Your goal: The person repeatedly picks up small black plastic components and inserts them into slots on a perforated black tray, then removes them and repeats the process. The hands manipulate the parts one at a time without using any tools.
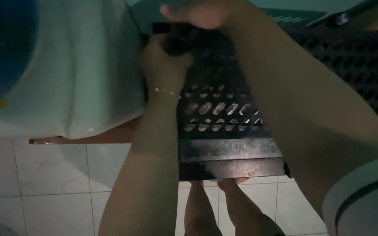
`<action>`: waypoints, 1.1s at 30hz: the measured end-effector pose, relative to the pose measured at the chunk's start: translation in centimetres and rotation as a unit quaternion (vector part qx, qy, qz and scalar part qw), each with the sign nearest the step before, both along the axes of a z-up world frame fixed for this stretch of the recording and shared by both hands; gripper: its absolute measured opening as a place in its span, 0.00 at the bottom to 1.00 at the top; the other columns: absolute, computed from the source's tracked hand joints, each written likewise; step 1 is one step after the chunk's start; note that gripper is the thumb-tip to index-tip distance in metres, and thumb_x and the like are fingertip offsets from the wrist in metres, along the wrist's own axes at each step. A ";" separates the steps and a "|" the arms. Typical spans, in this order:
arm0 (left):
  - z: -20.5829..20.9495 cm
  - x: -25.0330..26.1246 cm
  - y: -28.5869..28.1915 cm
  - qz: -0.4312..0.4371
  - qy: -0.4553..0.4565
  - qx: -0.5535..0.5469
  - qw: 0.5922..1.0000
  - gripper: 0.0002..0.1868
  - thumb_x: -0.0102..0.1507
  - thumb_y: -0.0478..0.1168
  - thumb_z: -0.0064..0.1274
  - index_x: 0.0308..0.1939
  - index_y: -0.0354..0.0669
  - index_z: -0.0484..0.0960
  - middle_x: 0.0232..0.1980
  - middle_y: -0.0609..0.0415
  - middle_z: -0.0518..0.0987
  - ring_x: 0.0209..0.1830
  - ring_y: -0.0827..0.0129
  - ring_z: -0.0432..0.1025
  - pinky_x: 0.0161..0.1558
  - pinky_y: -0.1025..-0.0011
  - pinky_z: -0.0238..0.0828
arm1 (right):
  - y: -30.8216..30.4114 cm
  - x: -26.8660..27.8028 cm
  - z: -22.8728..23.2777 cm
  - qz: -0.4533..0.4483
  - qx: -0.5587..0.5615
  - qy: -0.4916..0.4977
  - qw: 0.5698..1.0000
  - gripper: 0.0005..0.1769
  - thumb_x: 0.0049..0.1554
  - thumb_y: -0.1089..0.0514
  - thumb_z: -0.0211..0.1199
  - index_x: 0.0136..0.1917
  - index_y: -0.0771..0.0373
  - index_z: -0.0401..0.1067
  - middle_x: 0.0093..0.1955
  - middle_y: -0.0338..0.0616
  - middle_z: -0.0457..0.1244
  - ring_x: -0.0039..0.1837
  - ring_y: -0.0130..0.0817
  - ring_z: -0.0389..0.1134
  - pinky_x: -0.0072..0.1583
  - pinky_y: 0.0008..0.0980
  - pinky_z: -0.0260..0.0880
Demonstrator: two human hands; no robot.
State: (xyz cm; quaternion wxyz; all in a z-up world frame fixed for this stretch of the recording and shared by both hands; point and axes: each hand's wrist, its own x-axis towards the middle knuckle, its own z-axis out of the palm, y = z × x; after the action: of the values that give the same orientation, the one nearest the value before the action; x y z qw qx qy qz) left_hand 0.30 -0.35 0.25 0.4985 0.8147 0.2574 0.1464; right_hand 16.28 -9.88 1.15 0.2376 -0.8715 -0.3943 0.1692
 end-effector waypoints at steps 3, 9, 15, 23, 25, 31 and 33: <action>-0.1 -0.4 -0.1 -0.006 -0.017 -0.017 1.000 0.25 0.48 0.37 0.69 0.49 0.34 0.83 0.49 0.41 0.85 0.50 0.54 0.81 0.54 0.61 0.77 | -0.1 -0.4 0.3 0.024 -0.067 0.049 0.996 0.35 0.63 0.27 0.56 0.63 0.58 0.77 0.61 0.50 0.68 0.61 0.46 0.68 0.60 0.48 0.66; -0.2 -1.5 -0.3 -0.009 -0.003 -0.014 1.000 0.23 0.49 0.36 0.67 0.47 0.32 0.82 0.46 0.40 0.85 0.48 0.49 0.80 0.50 0.58 0.76 | 0.5 -1.1 1.4 0.079 -0.152 0.056 0.984 0.35 0.60 0.30 0.57 0.63 0.58 0.77 0.64 0.50 0.68 0.63 0.48 0.69 0.65 0.47 0.66; -0.7 -3.0 0.1 -0.047 -0.015 0.023 0.999 0.25 0.50 0.39 0.71 0.43 0.28 0.78 0.47 0.35 0.79 0.51 0.45 0.76 0.51 0.56 0.73 | 1.0 -3.8 2.7 0.019 -0.191 0.165 0.967 0.30 0.59 0.35 0.57 0.64 0.58 0.74 0.61 0.46 0.68 0.55 0.43 0.72 0.57 0.43 0.73; -1.7 -3.5 0.9 -0.077 0.042 0.021 0.996 0.36 0.45 0.46 0.74 0.50 0.31 0.77 0.51 0.39 0.79 0.53 0.50 0.75 0.52 0.59 0.72 | 0.5 -3.5 0.6 -0.001 -0.155 0.226 0.962 0.29 0.57 0.37 0.60 0.61 0.60 0.74 0.58 0.45 0.67 0.56 0.41 0.72 0.53 0.43 0.77; -1.8 -3.8 1.1 -0.088 0.078 -0.071 0.991 0.33 0.52 0.52 0.69 0.55 0.37 0.79 0.54 0.44 0.82 0.55 0.56 0.77 0.55 0.63 0.72 | 0.0 -3.0 -0.6 0.038 -0.164 0.188 0.968 0.28 0.58 0.36 0.59 0.59 0.61 0.77 0.56 0.46 0.70 0.56 0.43 0.72 0.57 0.44 0.72; -2.5 -4.1 2.0 -0.070 0.113 -0.259 0.957 0.30 0.63 0.59 0.52 0.64 0.46 0.81 0.59 0.48 0.83 0.58 0.61 0.77 0.56 0.66 0.73 | -1.1 -2.0 -3.0 0.069 -0.136 0.185 0.971 0.29 0.58 0.35 0.59 0.57 0.61 0.78 0.54 0.47 0.71 0.58 0.42 0.71 0.60 0.44 0.69; -3.0 -4.4 1.7 -0.066 0.123 -0.235 0.962 0.30 0.64 0.58 0.52 0.64 0.46 0.81 0.59 0.49 0.82 0.59 0.61 0.75 0.57 0.66 0.70 | -1.2 -2.4 -3.2 0.058 -0.133 0.192 0.971 0.29 0.59 0.35 0.59 0.58 0.60 0.77 0.55 0.46 0.70 0.58 0.42 0.70 0.60 0.44 0.68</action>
State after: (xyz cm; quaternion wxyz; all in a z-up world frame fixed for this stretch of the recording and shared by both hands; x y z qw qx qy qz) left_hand -4.08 1.34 -2.77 0.6493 0.7012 0.2897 -0.0525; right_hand 13.93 -11.12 -2.01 0.1802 -0.8224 -0.3651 0.3974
